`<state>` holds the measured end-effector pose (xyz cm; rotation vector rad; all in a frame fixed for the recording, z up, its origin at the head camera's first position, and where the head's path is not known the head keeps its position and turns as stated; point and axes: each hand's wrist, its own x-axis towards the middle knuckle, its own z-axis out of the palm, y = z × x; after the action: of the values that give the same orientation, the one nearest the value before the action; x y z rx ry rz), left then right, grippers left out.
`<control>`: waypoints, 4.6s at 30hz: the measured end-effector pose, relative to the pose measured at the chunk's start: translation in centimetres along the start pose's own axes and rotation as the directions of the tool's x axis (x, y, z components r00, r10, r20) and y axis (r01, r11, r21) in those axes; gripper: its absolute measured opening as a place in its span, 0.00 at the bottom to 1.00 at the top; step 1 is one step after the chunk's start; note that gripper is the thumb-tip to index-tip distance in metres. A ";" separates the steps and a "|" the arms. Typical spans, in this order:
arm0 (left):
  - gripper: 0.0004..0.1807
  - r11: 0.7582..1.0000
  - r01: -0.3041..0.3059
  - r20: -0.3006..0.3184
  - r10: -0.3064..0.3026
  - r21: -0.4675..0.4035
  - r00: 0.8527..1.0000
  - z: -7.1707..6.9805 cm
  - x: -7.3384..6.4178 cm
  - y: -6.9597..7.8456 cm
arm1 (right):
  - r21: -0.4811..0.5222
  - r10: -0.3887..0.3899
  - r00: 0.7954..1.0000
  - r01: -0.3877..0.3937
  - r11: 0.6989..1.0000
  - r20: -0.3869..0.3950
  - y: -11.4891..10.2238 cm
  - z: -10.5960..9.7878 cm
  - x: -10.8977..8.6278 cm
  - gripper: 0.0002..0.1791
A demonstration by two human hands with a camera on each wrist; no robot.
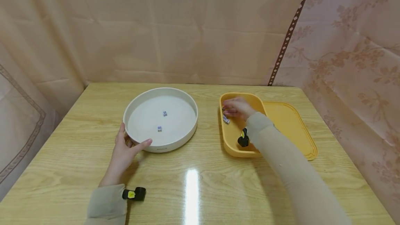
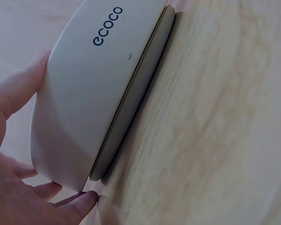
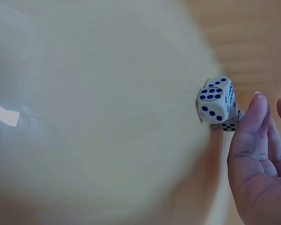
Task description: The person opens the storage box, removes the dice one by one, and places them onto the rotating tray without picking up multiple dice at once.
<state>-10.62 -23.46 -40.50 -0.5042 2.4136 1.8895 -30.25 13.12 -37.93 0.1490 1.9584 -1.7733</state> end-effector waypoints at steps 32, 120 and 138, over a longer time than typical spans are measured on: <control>0.69 1.000 0.014 -0.004 -0.014 0.016 1.000 0.3 -0.2 0.4 | 0.037 -0.023 1.000 0.023 0.999 -0.004 1.2 -0.9 1.1 0.19; 0.70 0.999 0.026 -0.021 -0.026 0.028 0.999 0.3 -0.5 0.6 | 0.111 -0.078 0.995 0.085 0.990 -0.066 -1.2 -1.2 0.2 0.03; 0.69 1.000 0.019 -0.018 -0.019 0.023 1.000 0.3 -0.6 0.7 | 0.186 -0.115 0.986 0.136 0.973 -0.117 -4.4 0.2 -1.3 0.03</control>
<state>-10.25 -22.91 -39.78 -0.5426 2.4294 1.8554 -30.83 12.53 -33.42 0.1917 1.9012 -2.0773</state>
